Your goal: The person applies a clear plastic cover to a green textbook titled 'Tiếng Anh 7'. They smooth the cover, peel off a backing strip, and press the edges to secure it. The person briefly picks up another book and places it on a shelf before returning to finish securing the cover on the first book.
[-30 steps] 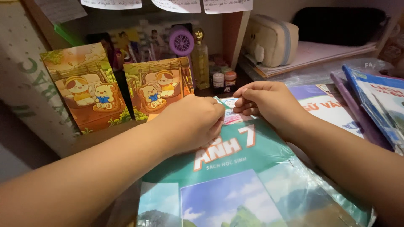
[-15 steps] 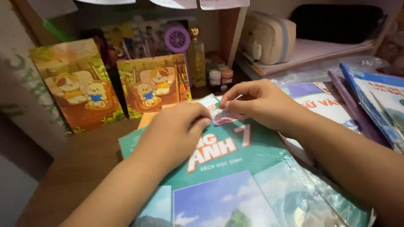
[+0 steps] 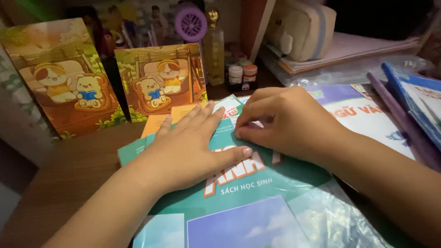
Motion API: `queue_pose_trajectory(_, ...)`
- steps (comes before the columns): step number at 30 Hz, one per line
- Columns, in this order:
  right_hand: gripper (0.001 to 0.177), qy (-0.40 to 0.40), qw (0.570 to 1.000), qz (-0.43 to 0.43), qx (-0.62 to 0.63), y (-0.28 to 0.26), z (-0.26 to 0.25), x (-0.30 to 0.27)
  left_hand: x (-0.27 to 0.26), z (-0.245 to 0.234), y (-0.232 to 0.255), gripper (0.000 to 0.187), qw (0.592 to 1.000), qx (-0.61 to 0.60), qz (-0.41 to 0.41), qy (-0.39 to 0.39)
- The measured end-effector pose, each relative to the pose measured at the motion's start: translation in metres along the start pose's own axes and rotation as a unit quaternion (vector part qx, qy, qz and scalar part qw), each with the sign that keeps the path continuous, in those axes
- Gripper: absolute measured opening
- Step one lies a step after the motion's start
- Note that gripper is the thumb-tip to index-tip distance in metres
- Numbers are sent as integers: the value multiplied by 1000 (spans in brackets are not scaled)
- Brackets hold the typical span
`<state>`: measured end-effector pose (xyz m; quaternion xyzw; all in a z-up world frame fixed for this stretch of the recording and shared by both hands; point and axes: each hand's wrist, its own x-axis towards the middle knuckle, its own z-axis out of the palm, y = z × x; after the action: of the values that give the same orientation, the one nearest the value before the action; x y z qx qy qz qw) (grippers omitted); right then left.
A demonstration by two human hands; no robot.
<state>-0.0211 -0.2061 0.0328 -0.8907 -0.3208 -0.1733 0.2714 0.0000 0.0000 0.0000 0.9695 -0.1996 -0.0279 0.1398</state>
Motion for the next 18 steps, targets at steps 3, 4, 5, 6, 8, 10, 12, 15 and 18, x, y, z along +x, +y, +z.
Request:
queue_pose_trajectory(3,6,13,997,-35,-68,3,5,-1,1,4,-1,105,1000,3,17,13)
queue_pose_trajectory(4,5,26,991,-72,-111,4,6,-2,1,4,-1,104,999,0,22,26)
queue_pose_trajectory(5,5,26,991,-73,-112,4,8,-3,2,5,-2,104,999,-1,22,26)
queue_pose_trajectory(6,6,31,987,-76,-137,3,9,-3,2,6,-3,102,999,5,22,28)
queue_pose_trajectory(8,8,37,982,-81,-164,2,11,-3,3,6,-3,101,999,12,22,31)
queue_pose_trajectory(10,10,28,981,-73,-178,1,15,-3,2,5,-2,102,999,7,19,28)
queue_pose_trajectory(12,11,13,981,-70,-181,3,17,-2,2,7,-3,102,999,10,21,30)
queue_pose_trajectory(15,11,-10,982,-64,-178,10,20,2,3,7,-4,104,999,13,24,30)
queue_pose_trajectory(18,12,-33,983,-52,-170,15,22,5,3,6,-3,105,999,9,23,25)
